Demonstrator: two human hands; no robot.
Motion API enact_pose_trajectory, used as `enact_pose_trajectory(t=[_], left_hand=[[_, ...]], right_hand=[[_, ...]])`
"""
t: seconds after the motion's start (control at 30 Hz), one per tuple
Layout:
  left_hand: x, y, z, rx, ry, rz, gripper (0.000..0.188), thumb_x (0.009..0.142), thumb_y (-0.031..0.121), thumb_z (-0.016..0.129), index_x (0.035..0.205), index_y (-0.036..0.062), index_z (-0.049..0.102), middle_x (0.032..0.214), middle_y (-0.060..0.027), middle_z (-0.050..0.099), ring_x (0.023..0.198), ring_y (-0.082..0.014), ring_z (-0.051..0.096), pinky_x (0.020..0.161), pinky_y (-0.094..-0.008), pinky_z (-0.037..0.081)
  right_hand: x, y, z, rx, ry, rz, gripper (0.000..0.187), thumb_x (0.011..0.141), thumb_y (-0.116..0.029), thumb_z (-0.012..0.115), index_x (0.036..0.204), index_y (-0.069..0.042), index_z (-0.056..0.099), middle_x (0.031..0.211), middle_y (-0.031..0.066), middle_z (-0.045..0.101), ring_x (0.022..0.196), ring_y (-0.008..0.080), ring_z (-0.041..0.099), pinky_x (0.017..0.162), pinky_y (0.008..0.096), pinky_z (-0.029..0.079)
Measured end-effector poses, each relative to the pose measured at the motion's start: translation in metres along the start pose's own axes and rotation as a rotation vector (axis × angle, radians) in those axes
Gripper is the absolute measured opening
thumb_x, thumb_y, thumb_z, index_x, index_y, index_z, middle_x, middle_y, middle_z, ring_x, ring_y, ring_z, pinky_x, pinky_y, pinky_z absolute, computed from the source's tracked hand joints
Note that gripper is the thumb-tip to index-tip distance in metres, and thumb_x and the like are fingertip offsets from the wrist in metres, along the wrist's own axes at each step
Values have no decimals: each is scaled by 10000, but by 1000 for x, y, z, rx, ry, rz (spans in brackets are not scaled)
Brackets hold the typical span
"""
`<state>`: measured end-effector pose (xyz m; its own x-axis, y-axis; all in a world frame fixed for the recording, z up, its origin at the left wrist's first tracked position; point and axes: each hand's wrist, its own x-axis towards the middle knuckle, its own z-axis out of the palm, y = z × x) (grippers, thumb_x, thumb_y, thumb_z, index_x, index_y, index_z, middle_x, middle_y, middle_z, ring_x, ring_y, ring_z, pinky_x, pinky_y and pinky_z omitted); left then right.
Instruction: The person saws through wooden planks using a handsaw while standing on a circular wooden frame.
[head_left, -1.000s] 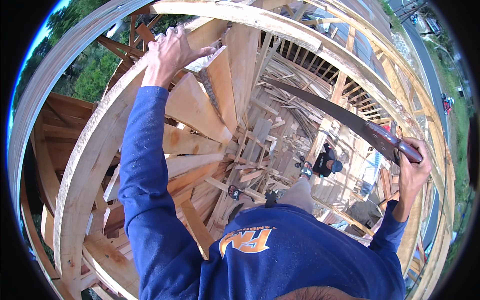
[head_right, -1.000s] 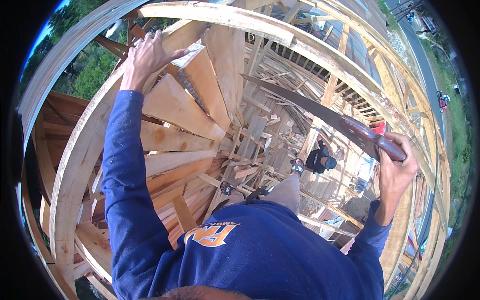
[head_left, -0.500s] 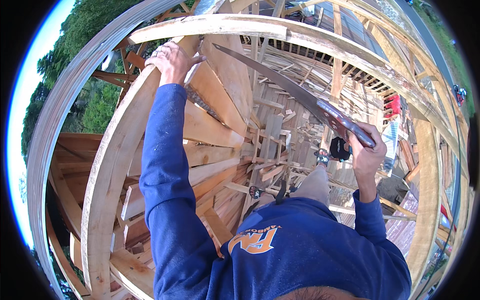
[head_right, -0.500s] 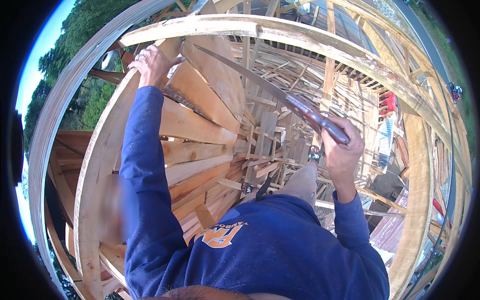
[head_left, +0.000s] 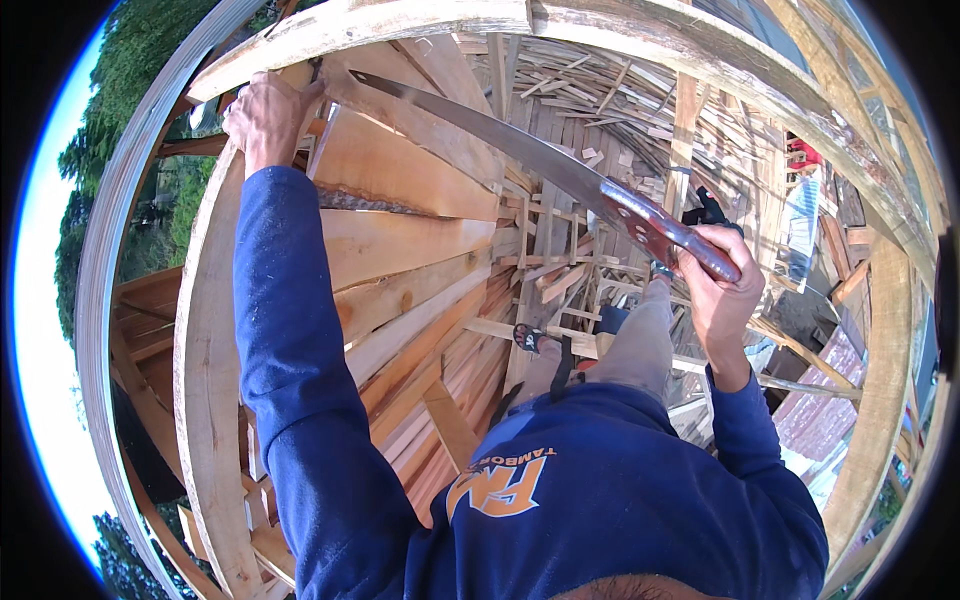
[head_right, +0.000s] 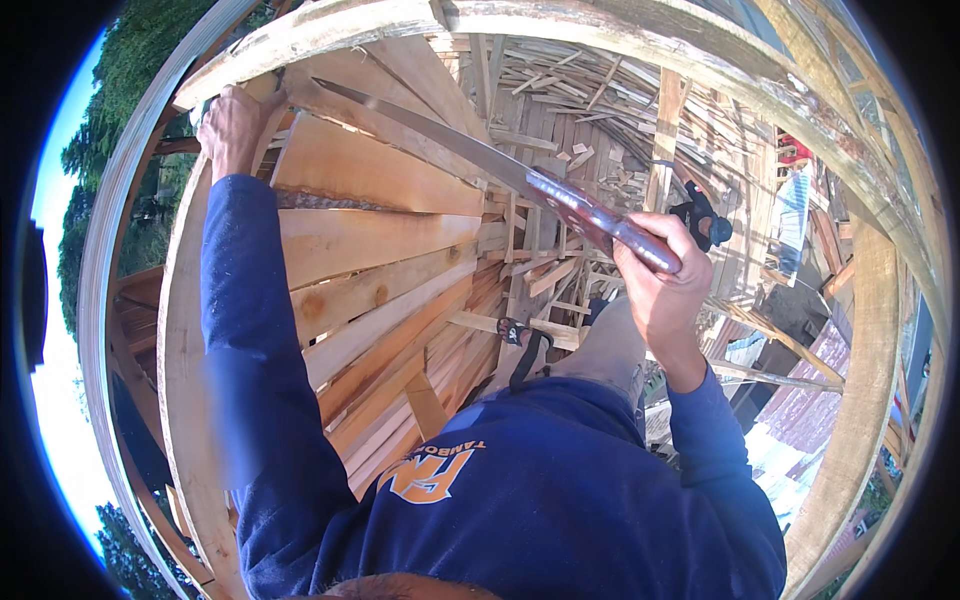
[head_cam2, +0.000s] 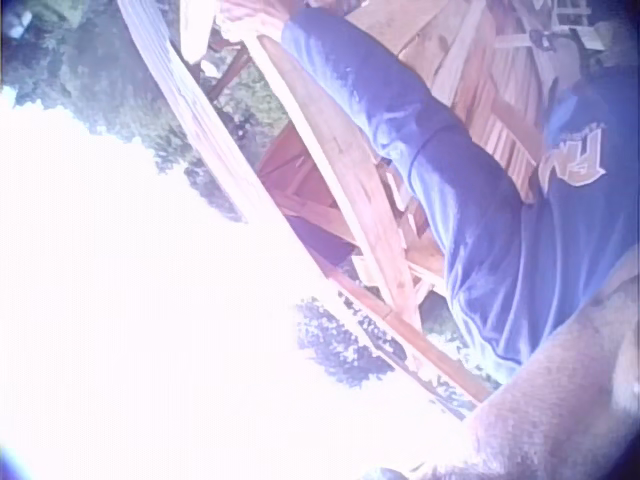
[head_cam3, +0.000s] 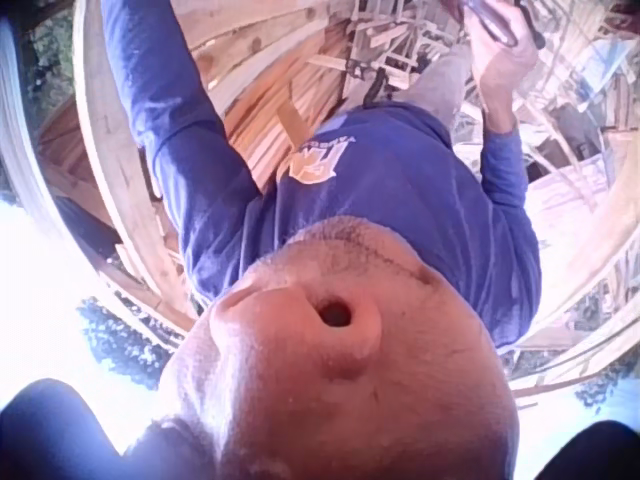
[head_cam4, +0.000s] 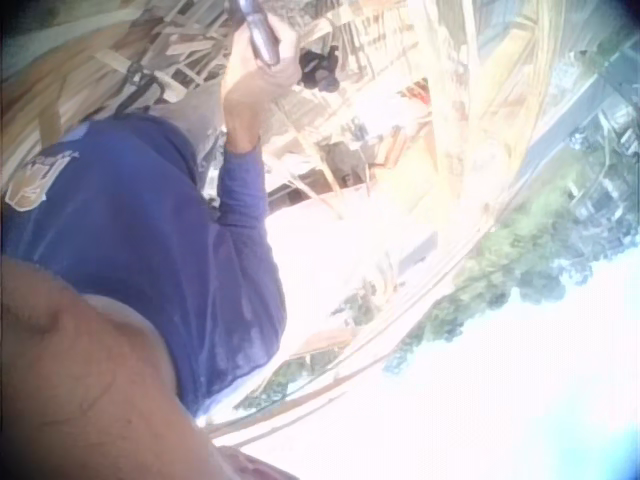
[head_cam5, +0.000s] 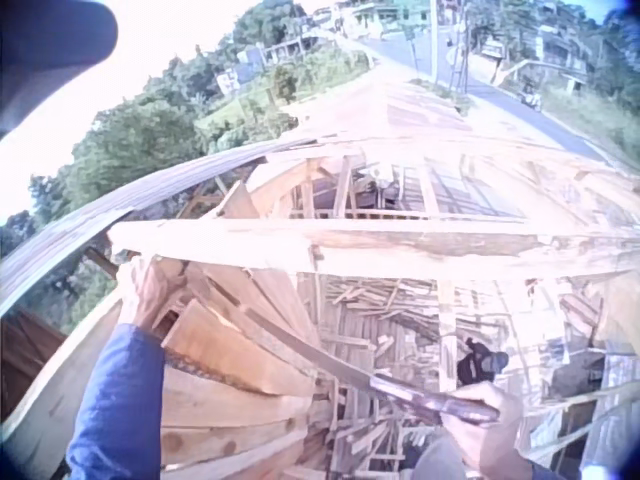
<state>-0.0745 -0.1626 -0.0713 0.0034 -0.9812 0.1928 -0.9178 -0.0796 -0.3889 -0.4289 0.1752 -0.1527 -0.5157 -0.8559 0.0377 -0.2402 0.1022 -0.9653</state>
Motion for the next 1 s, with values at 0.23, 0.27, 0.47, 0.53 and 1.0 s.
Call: enact_pose_trajectory(t=[0.23, 0.27, 0.47, 0.53, 1.0], left_hand=[[0, -1, -2, 71, 27, -22, 887, 684, 719, 744, 1063, -80, 668, 925, -293, 708, 884, -393, 722, 807, -475, 561], [0, 3, -5, 65, 13, -29, 897, 676, 727, 742, 1058, -81, 667, 938, -295, 707, 894, -400, 718, 820, -478, 557], [3, 18, -14, 119, -93, -125, 927, 660, 702, 756, 1226, -19, 614, 1117, -270, 688, 1042, -382, 684, 883, -469, 526], [2, 14, -13, 119, -92, -143, 922, 657, 687, 767, 1232, -16, 610, 1124, -266, 687, 1046, -383, 682, 884, -472, 525], [-10, 8, -4, 73, 75, -98, 716, 693, 590, 816, 981, -45, 650, 927, -230, 700, 831, -359, 707, 734, -448, 563]], right_hand=[[18, 76, -5, -181, -189, 90, 250, 782, 43, 731, 1025, 18, 681, 887, 77, 698, 746, 112, 647, 683, 243, 510], [24, 87, 2, -150, -192, 90, 241, 786, 46, 722, 1022, 21, 680, 886, 77, 695, 744, 112, 644, 681, 244, 509], [61, 121, 31, -63, -234, 30, 200, 790, 56, 696, 988, 39, 673, 867, 84, 693, 741, 109, 631, 666, 247, 498], [66, 128, 30, -104, -224, 95, 204, 769, 57, 735, 964, 29, 681, 887, 84, 702, 803, 125, 653, 754, 248, 512], [77, 151, 16, -119, -180, 96, 245, 765, 82, 730, 987, 0, 665, 881, 97, 697, 721, 126, 648, 684, 249, 514]])
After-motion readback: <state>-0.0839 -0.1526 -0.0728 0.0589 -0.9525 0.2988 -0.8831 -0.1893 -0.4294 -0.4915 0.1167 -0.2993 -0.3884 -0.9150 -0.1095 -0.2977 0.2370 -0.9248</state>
